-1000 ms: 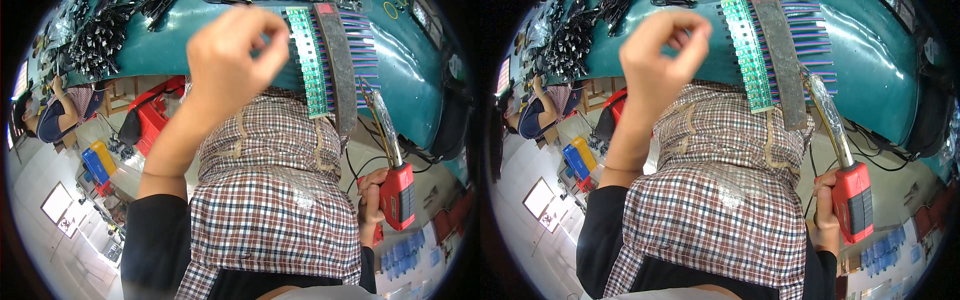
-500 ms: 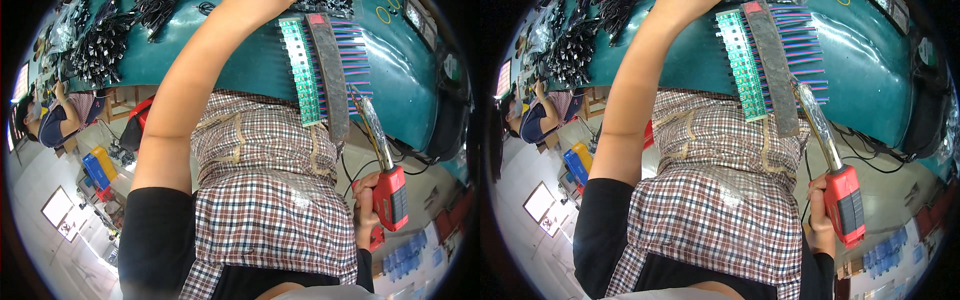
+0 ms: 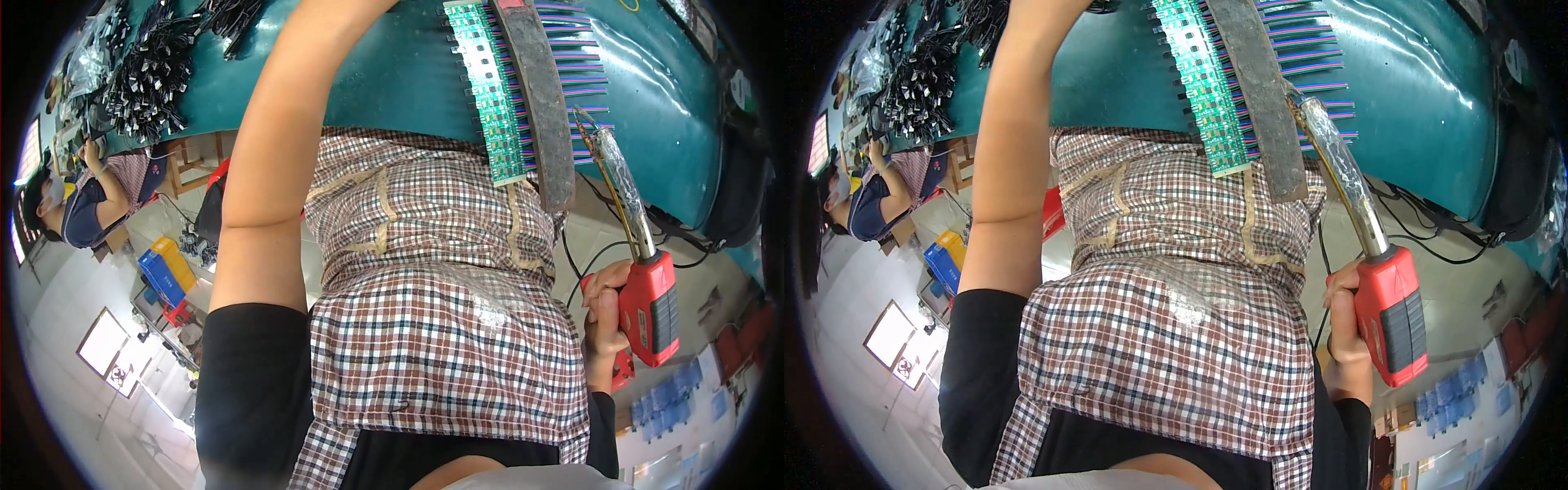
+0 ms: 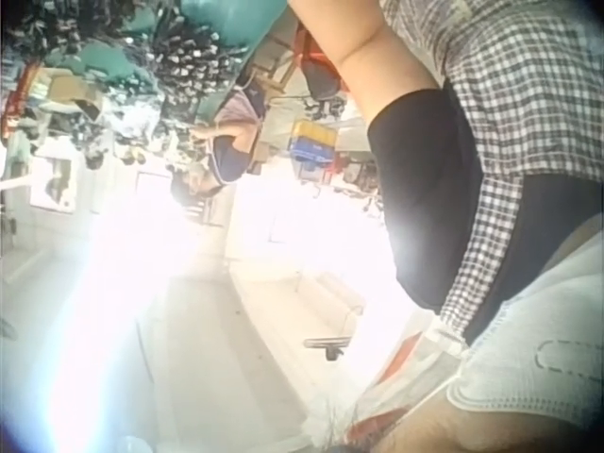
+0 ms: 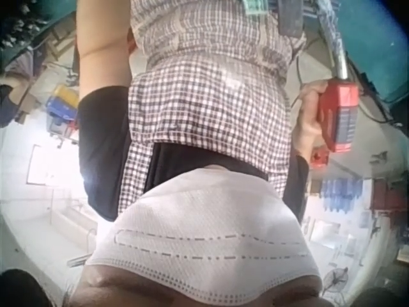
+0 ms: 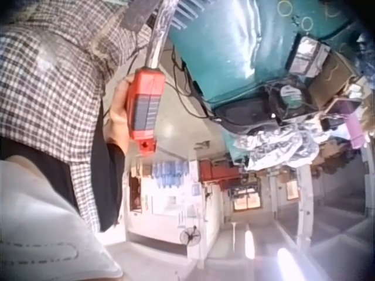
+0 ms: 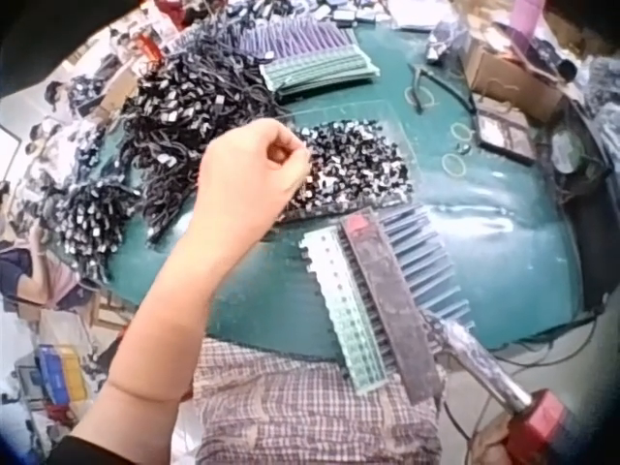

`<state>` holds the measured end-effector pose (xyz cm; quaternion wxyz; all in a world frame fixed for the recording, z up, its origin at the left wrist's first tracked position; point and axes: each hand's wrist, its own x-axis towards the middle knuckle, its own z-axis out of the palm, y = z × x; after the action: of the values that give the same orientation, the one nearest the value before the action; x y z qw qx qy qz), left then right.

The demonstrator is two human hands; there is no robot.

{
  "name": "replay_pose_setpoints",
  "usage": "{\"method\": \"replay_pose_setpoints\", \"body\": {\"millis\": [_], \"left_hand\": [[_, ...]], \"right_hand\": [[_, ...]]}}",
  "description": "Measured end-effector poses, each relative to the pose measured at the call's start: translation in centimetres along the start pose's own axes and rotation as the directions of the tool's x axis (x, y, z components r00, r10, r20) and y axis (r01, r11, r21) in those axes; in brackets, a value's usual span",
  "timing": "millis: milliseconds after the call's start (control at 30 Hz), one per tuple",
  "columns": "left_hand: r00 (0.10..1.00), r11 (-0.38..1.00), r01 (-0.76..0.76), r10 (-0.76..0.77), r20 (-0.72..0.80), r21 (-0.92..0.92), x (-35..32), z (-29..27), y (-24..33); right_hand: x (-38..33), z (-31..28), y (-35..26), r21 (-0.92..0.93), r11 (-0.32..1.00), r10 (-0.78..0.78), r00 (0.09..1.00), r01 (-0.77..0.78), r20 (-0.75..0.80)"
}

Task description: The person solders wires onto circuit boards using a soldering gun, attaching the wire ends one by one to the contact points on the board strips.

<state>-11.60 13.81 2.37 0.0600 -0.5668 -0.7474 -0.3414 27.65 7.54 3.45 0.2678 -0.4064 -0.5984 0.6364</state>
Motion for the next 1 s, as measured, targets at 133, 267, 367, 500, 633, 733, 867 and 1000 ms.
{"method": "replay_pose_setpoints", "body": {"millis": [133, 267, 367, 500, 633, 733, 867, 1000], "left_hand": [[0.914, 0.785, 0.400, -0.303, 0.269, -0.474, -0.5, -1.0, 1.6], [0.818, 0.580, 0.572, -0.349, 0.457, -0.580, -2.6, -3.1, 1.4], [0.881, 0.659, 0.452, -0.223, 0.417, -0.601, -5.1, -3.0, -0.6], [0.760, 0.444, 0.649, -0.415, 0.500, -0.618, -6.5, -4.3, 3.0], [0.894, 0.689, 0.428, -0.231, 0.384, -0.585, -11.0, -4.4, 4.4], [0.912, 0.807, 0.294, -0.077, 0.403, -0.511, -13.0, -5.0, 5.9], [0.930, 0.822, 0.265, -0.080, 0.358, -0.505, -15.6, -3.8, 7.4], [0.943, 0.827, 0.278, -0.139, 0.302, -0.488, -16.7, -2.9, 7.7]], "right_hand": [[-0.3, 0.2, 0.2, -0.014, 1.000, -0.003, 0.999, 0.002, -0.034], [-0.2, 0.3, -0.6, -0.024, 0.999, 0.047, 0.998, -0.047, -0.035], [-0.2, 0.4, -1.0, -0.022, 0.993, 0.119, 0.992, -0.119, -0.033], [-0.3, 0.5, -0.1, 0.001, 1.000, -0.020, 1.000, 0.020, -0.021], [-0.6, 0.7, -0.2, -0.006, 1.000, -0.001, 0.999, 0.000, -0.049], [-0.8, 0.7, -0.3, -0.016, 1.000, 0.019, 0.999, -0.020, -0.049], [-1.4, 0.4, -0.4, -0.015, 0.997, 0.072, 0.997, -0.072, 0.003], [-1.8, -0.2, -0.2, -0.116, 0.990, 0.094, 0.991, -0.083, 0.092]]}}
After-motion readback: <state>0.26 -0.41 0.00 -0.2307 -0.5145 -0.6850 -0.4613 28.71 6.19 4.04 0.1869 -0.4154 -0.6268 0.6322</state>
